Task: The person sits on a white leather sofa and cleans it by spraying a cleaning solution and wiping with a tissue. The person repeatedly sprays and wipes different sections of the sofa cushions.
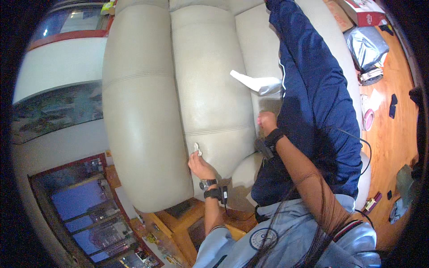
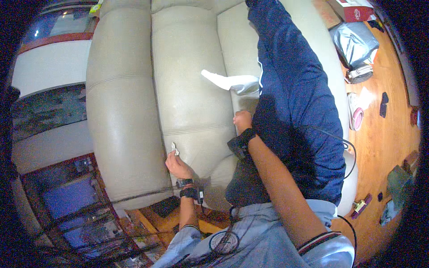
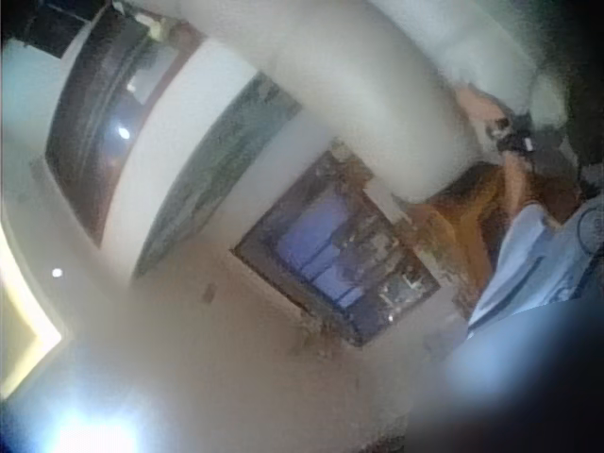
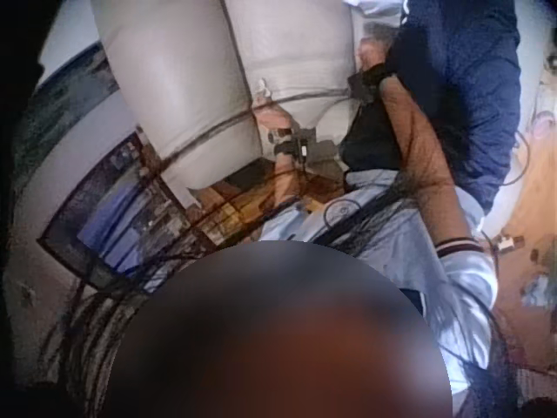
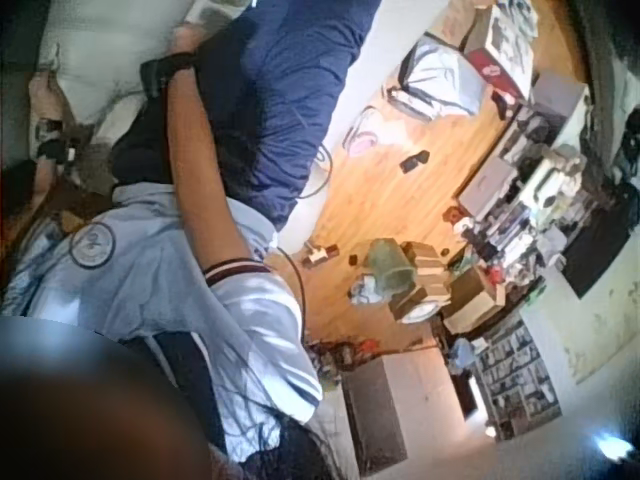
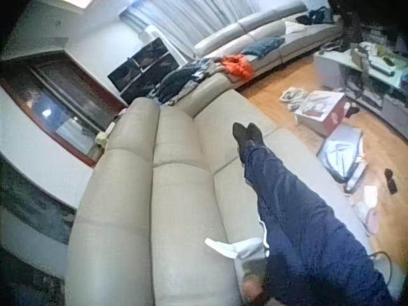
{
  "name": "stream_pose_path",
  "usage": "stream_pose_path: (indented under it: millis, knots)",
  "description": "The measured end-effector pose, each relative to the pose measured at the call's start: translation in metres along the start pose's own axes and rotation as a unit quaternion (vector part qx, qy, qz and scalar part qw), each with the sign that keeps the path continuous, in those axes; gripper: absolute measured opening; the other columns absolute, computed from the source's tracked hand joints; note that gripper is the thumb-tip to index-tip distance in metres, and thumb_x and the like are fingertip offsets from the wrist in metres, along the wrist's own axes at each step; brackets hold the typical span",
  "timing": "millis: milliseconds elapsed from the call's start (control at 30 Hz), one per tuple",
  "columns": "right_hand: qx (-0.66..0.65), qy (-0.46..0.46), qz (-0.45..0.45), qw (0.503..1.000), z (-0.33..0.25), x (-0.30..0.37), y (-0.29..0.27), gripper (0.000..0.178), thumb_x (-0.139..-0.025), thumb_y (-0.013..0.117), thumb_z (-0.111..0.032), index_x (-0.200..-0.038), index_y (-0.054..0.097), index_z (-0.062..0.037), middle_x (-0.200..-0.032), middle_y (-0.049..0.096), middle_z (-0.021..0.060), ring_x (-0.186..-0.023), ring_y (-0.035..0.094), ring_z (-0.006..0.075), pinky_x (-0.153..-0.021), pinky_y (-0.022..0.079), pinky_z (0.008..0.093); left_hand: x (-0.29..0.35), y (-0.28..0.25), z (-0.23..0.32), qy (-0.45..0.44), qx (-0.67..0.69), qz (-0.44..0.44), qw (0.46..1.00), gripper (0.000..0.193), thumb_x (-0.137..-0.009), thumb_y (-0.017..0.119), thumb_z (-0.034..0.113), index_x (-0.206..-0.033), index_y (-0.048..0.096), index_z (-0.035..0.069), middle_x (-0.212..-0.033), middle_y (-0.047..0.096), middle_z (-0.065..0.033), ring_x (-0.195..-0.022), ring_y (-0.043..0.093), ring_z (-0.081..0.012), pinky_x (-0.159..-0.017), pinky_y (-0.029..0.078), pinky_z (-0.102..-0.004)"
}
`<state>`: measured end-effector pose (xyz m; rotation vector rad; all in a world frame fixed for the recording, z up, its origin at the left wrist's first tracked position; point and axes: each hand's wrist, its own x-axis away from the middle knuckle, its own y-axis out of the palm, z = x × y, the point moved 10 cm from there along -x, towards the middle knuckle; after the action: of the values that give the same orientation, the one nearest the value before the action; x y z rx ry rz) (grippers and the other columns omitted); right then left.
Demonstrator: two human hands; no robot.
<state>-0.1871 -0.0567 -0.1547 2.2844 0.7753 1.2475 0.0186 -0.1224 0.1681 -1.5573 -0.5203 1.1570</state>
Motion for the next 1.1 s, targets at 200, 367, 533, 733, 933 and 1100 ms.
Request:
stream_pose_path:
  millis: [200,367,533,733,933,1100]
  knots:
    - [0.297,-0.143,-0.043,0.943,-0.049,0.016,0.026,0.017,-0.076,0.054,-0.012,-0.062,0.057,-0.0028,-0.06,0.058,0.0108,-0.049,0.057,0.0198,-0.045,0.045,0.0348,0.052,0.016,-0.001,0.039,-0.034,-0.06,0.997,0.026,-0.078,0.05,-0.003,-0.103,0.057,0.001,-0.102,0.057,-0.017,-0.091,0.051,-0.0337,-0.079,0.042,-0.0416]
    - [0.122,-0.016,0.023,0.992,-0.046,0.026,0.017,0.016,-0.076,0.053,-0.012,-0.064,0.056,-0.002,-0.059,0.057,0.01,-0.046,0.055,0.0187,-0.042,0.043,0.0305,0.1,0.029,0.004,0.06,-0.034,-0.139,0.988,0.031,-0.075,0.052,-0.002,-0.105,0.055,0.002,-0.107,0.054,-0.0159,-0.097,0.05,-0.0344,-0.084,0.042,-0.0415]
    - [0.059,0.068,0.068,0.994,-0.042,0.028,0.02,0.011,-0.077,0.054,-0.011,-0.073,0.056,-0.0014,-0.06,0.057,0.0082,-0.045,0.053,0.0173,-0.041,0.043,0.0295,0.112,0.026,0.016,0.118,0.012,-0.196,0.973,0.031,-0.075,0.052,-0.001,-0.106,0.055,0.002,-0.108,0.053,-0.0158,-0.1,0.05,-0.0333,-0.088,0.041,-0.0406]
    - [0.058,0.083,0.084,0.991,-0.046,0.039,0.024,0.009,-0.077,0.054,-0.009,-0.078,0.056,-0.0003,-0.06,0.056,0.0078,-0.045,0.051,0.0166,-0.041,0.043,0.0286,0.078,0.014,0.031,0.144,0.028,-0.29,0.946,0.03,-0.077,0.052,0.0,-0.106,0.056,0.003,-0.108,0.055,-0.016,-0.102,0.05,-0.0332,-0.088,0.042,-0.0387]
    - [0.044,0.096,0.058,0.993,-0.035,0.032,0.018,0.011,-0.078,0.056,-0.013,-0.077,0.057,-0.0013,-0.063,0.059,0.0088,-0.046,0.055,0.018,-0.039,0.043,0.0284,-0.027,0.007,0.039,0.106,0.027,-0.181,0.977,0.023,-0.077,0.051,-0.002,-0.098,0.06,0.003,-0.098,0.058,-0.016,-0.091,0.054,-0.0335,-0.081,0.045,-0.0393]
    - [-0.049,0.095,0.01,0.994,-0.02,0.021,0.018,0.015,-0.08,0.058,-0.018,-0.081,0.059,-0.0024,-0.065,0.062,0.0096,-0.048,0.058,0.0194,-0.039,0.044,0.0296,-0.03,0.031,0.036,0.116,0.03,-0.164,0.979,0.02,-0.075,0.051,-0.003,-0.092,0.061,0.003,-0.093,0.06,-0.0156,-0.088,0.055,-0.033,-0.08,0.045,-0.0394]
